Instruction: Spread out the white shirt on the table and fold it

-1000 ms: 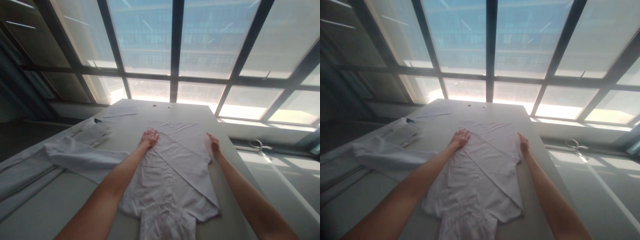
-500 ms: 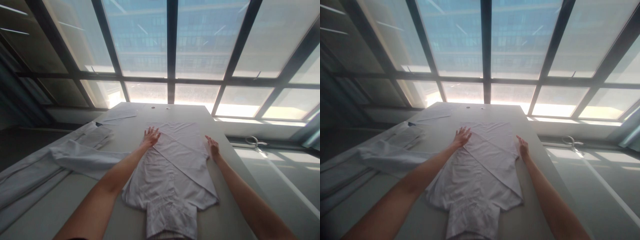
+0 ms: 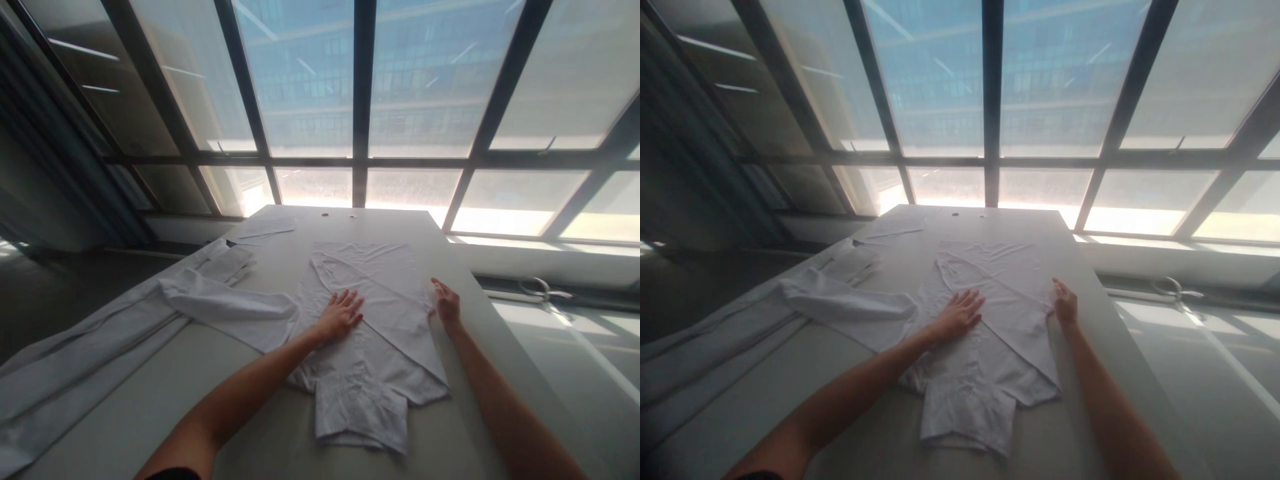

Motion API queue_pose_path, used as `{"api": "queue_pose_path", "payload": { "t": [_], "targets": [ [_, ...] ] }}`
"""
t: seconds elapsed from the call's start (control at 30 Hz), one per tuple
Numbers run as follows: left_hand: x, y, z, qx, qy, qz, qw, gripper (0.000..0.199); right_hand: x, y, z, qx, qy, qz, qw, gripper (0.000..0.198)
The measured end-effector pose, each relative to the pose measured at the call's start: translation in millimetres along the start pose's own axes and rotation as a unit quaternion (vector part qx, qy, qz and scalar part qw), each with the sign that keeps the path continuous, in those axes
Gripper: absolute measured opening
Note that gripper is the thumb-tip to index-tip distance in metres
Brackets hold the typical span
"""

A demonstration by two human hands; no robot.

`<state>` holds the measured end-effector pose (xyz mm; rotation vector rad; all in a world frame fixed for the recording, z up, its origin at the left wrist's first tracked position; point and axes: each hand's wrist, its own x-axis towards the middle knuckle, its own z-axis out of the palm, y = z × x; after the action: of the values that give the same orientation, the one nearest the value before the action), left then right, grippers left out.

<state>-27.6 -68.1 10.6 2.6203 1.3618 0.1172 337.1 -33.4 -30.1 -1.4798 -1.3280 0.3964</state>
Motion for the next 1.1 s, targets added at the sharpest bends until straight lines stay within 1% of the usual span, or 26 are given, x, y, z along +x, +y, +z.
{"api": "queue_pose_path", "payload": {
  "t": [0.03,0.1,0.17,0.2,0.27,0.33,0.43,0.53,0.8,0.9,1.1],
  "targets": [
    [-1,0,0,0.001,0.004,-0.003,1.0,0.06,-4,-8,1,-0.019,0.002,-0.011,1.0,0.06],
    [-4,2,0,-0.003,0.007,-0.011,1.0,0.059,-14,-27,8,-0.071,-0.02,-0.072,0.995,0.057],
    [-9,4,-2,-0.01,0.002,-0.013,1.0,0.06,-30,-49,19,-0.111,-0.066,-0.144,0.981,0.054],
    [-13,5,-2,-0.011,-0.001,-0.011,1.0,0.06,-39,-59,25,-0.13,-0.093,-0.166,0.973,0.053],
    [-22,7,-3,-0.007,-0.001,-0.004,1.0,0.061,-58,-76,39,-0.175,-0.162,-0.189,0.953,0.055],
    [-32,8,-3,0.0,0.003,0.002,1.0,0.061,-74,-85,49,-0.224,-0.23,-0.196,0.927,0.057],
    [-43,9,-2,0.012,0.016,-0.004,1.0,0.062,-88,-89,55,-0.287,-0.288,-0.191,0.894,0.06],
    [-52,11,0,0.018,0.023,-0.009,1.0,0.064,-94,-86,53,-0.321,-0.303,-0.185,0.878,0.064],
    [-77,21,4,0.011,0.024,0.005,1.0,0.062,-112,-78,41,-0.343,-0.296,-0.195,0.87,0.063],
    [-81,23,5,0.002,0.028,0.003,1.0,0.062,-115,-78,39,-0.341,-0.299,-0.19,0.871,0.062],
    [-80,23,4,-0.013,0.022,-0.003,1.0,0.06,-113,-73,38,-0.326,-0.296,-0.182,0.879,0.059]
  ]
}}
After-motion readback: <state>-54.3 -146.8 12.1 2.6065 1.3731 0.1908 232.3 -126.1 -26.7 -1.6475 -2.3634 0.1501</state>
